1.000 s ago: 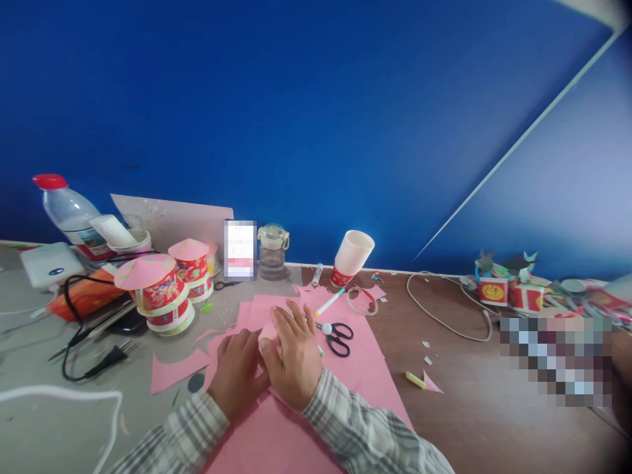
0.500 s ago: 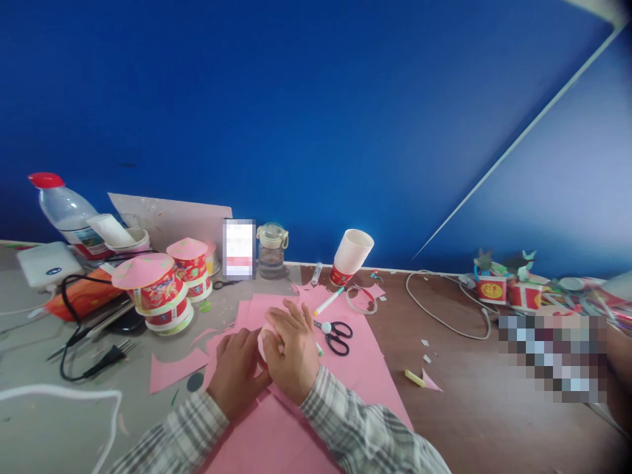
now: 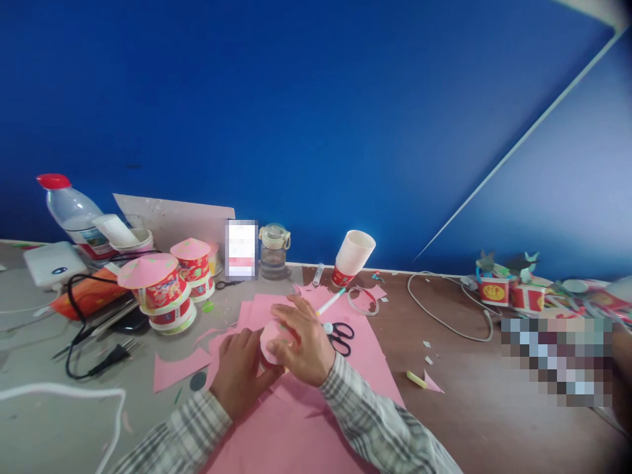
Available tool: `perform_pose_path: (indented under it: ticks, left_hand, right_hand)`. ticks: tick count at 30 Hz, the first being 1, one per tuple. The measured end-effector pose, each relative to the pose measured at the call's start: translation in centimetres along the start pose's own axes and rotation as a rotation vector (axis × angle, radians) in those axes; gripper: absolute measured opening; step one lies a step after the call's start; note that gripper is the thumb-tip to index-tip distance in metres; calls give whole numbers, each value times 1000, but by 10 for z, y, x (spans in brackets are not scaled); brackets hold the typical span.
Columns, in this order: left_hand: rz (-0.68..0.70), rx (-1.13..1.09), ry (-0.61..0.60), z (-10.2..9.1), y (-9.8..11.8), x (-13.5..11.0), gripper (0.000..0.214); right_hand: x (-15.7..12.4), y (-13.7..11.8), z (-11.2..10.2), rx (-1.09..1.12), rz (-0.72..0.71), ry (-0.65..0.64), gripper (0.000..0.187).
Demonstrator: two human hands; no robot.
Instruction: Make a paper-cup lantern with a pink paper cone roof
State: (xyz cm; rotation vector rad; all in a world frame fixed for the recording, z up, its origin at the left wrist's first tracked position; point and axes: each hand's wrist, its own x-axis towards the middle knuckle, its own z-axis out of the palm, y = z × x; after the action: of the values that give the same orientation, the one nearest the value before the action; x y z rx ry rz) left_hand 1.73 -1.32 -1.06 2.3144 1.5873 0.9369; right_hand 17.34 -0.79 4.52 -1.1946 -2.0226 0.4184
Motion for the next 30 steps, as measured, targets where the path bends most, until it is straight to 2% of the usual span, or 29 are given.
perform_pose_path:
  ticks: [4, 9, 18, 25, 30]
  left_hand:
    - [12, 19, 27, 4, -4, -3, 49]
    - [23, 48, 33, 8, -7, -3, 47]
    - [3, 48, 5, 6, -6, -2, 47]
    - [-47, 18, -26, 3, -1, -1, 41]
    - [-23, 32, -1, 6, -4, -1, 45]
  right_hand:
    - [-1, -2, 10, -25, 5, -46, 43]
    - [-4, -1, 18, -39, 31, -31, 46]
    - [-4, -4, 15, 17, 84, -36, 53]
    - [-4, 0, 22, -19, 72, -25, 45]
    - [-3, -2, 19, -12, 77, -24, 47]
